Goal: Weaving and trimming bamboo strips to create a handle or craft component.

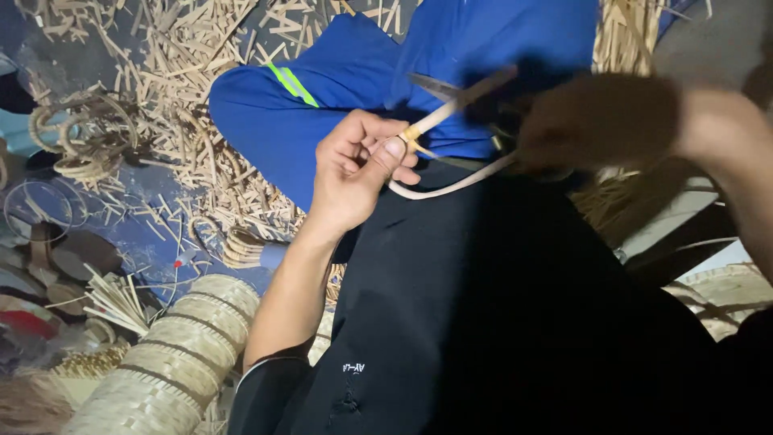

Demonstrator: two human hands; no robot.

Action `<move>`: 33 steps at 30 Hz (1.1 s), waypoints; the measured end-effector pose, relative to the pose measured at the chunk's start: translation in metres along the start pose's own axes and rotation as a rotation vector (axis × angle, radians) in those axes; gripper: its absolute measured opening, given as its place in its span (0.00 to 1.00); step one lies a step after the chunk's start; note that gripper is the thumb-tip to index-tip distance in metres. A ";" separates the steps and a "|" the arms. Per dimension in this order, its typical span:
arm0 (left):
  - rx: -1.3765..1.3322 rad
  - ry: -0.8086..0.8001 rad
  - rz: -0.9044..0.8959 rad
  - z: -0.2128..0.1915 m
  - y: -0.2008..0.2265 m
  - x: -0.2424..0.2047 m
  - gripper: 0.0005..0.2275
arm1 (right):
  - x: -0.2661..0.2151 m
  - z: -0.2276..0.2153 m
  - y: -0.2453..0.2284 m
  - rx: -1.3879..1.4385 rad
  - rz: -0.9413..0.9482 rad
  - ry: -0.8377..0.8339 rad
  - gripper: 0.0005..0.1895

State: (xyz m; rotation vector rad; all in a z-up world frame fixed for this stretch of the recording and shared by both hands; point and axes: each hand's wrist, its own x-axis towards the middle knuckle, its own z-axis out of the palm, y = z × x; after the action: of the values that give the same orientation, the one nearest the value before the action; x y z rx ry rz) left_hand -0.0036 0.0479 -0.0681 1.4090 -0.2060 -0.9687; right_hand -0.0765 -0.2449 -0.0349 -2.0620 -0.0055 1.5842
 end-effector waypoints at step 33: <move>0.011 -0.108 -0.076 0.011 0.020 0.003 0.02 | 0.041 0.000 -0.034 -0.225 -0.935 1.195 0.02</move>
State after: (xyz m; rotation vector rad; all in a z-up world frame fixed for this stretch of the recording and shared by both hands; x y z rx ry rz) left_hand 0.0000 0.0347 -0.0498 1.3842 -0.2398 -1.1096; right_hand -0.0533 -0.2026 -0.0572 -2.3001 -0.6175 -0.2675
